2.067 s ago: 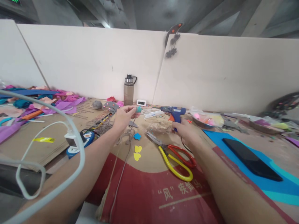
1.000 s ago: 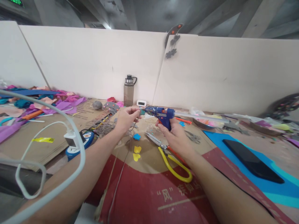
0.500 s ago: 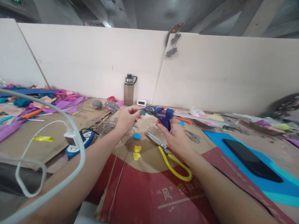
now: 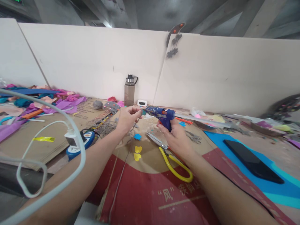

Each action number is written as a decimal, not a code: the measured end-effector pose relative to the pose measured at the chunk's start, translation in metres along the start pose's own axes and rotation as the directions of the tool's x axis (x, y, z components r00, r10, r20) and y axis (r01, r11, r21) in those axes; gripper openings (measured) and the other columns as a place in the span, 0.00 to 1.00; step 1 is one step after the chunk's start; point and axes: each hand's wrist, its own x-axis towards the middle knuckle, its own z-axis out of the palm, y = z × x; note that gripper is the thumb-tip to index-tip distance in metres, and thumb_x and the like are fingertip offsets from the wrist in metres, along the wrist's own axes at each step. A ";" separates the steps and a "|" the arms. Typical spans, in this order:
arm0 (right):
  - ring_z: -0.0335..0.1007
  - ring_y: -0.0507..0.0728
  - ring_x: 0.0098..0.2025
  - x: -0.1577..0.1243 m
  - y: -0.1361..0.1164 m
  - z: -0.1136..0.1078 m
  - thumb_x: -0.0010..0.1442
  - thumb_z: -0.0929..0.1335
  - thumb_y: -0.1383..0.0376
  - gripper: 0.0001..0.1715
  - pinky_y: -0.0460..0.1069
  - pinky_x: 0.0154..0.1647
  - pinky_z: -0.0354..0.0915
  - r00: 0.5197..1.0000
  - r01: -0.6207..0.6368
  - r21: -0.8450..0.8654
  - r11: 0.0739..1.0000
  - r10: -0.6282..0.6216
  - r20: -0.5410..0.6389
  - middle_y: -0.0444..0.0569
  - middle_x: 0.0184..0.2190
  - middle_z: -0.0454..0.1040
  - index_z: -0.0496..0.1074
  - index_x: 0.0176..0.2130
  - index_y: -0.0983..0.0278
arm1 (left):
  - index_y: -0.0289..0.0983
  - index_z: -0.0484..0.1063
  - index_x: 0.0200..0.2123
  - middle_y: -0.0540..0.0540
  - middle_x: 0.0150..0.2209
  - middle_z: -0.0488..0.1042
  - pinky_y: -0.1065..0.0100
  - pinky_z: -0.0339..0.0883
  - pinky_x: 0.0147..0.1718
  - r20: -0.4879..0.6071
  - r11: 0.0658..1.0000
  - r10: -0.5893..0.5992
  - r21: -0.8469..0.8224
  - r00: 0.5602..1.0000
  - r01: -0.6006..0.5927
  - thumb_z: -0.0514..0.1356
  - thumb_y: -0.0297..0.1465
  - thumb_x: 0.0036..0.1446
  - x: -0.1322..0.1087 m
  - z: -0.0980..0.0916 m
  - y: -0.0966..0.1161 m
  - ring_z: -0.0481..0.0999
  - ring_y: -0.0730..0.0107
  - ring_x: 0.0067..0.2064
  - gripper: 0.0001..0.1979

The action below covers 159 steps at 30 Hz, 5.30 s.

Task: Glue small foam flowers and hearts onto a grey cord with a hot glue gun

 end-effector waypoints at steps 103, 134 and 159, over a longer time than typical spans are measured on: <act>0.69 0.62 0.43 0.000 0.000 -0.001 0.61 0.63 0.58 0.22 0.58 0.47 0.63 0.999 0.010 -0.021 1.000 -0.011 -0.037 0.55 0.44 0.74 0.66 0.53 0.63 | 0.33 0.74 0.30 0.48 0.25 0.75 0.75 0.65 0.23 -0.017 0.997 -0.011 -0.072 1.000 0.010 0.63 0.36 0.48 -0.002 0.001 0.008 0.74 0.75 0.26 0.10; 0.66 0.55 0.21 0.020 0.048 -0.001 0.52 0.67 0.57 0.09 0.52 0.21 0.63 0.915 -0.393 0.381 0.837 0.395 0.078 0.48 0.29 0.77 0.66 0.33 0.59 | 0.35 0.74 0.29 0.49 0.26 0.74 0.75 0.61 0.21 -0.024 0.996 -0.053 -0.075 0.998 0.051 0.63 0.35 0.47 -0.002 0.002 0.009 0.73 0.74 0.27 0.09; 0.58 0.49 0.22 0.027 -0.022 0.048 0.49 0.69 0.62 0.19 0.47 0.27 0.61 0.926 -0.348 0.673 0.653 0.349 0.140 0.35 0.24 0.60 0.56 0.38 0.58 | 0.38 0.74 0.31 0.48 0.30 0.75 0.69 0.65 0.34 0.072 0.829 0.361 0.432 0.930 -0.356 0.58 0.29 0.53 -0.014 0.005 0.015 0.73 0.70 0.31 0.04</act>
